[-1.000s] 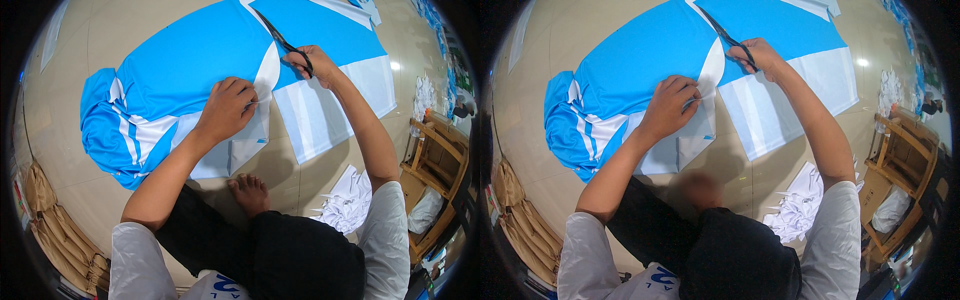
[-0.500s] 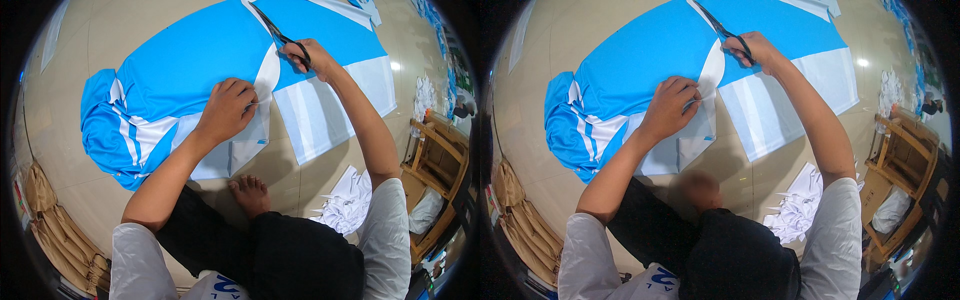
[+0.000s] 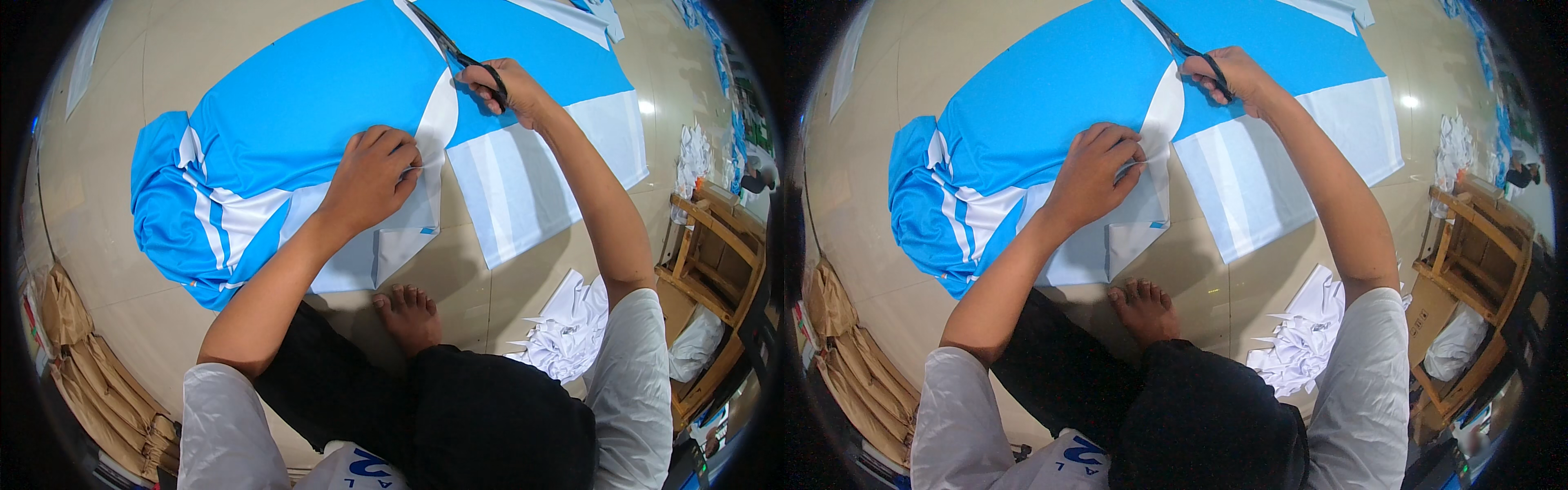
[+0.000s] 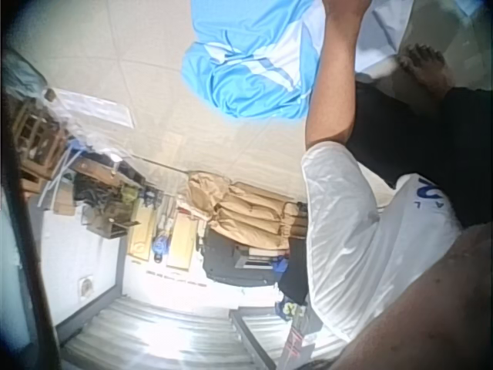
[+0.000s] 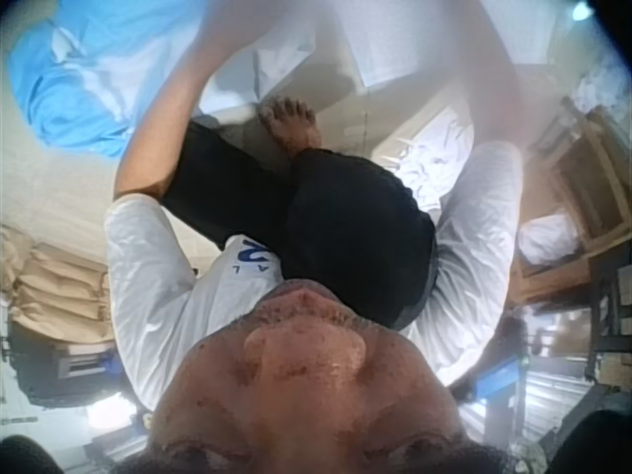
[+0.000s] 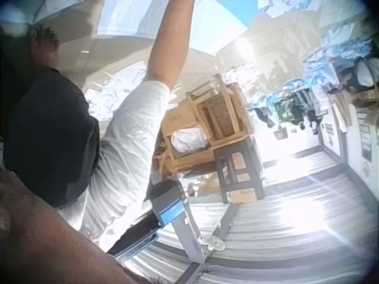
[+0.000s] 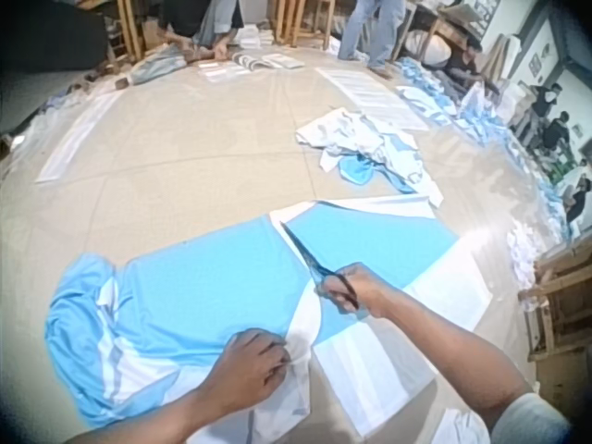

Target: The person sits on the floor and uses scissors to cut a large piece of blue and white fabric. They trim the edges and cut along the color lines to separate sections of the material.

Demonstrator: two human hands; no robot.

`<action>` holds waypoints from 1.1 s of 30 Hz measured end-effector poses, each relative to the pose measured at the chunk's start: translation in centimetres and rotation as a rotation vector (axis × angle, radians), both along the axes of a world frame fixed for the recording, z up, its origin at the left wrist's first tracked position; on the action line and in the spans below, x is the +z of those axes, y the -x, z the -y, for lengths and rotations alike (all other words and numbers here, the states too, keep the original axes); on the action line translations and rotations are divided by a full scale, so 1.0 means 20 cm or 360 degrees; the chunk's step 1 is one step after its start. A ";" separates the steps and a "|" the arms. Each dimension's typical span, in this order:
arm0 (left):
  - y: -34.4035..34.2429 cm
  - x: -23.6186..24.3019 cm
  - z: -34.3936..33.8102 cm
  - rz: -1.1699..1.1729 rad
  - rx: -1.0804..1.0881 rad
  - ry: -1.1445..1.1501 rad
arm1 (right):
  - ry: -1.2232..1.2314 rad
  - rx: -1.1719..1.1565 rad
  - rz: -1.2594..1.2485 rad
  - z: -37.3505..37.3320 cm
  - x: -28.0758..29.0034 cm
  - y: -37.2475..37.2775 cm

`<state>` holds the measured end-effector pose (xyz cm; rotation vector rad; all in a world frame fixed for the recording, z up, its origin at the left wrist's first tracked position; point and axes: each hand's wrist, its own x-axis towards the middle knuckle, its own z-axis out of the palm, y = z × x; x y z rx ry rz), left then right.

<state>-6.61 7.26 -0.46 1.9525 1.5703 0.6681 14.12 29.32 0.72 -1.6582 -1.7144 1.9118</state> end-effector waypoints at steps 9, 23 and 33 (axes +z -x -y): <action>-0.01 0.00 -0.01 0.0008 0.0002 -0.0014 | -0.0052 0.0073 0.0010 -0.03 -0.01 0.01; -0.01 0.00 -0.01 0.0011 -0.0004 0.0032 | -0.0021 0.0033 -0.0047 -0.02 -0.06 0.05; -0.01 0.00 -0.01 -0.0017 0.0012 0.0009 | -0.0085 0.0020 -0.0079 -0.07 -0.05 0.18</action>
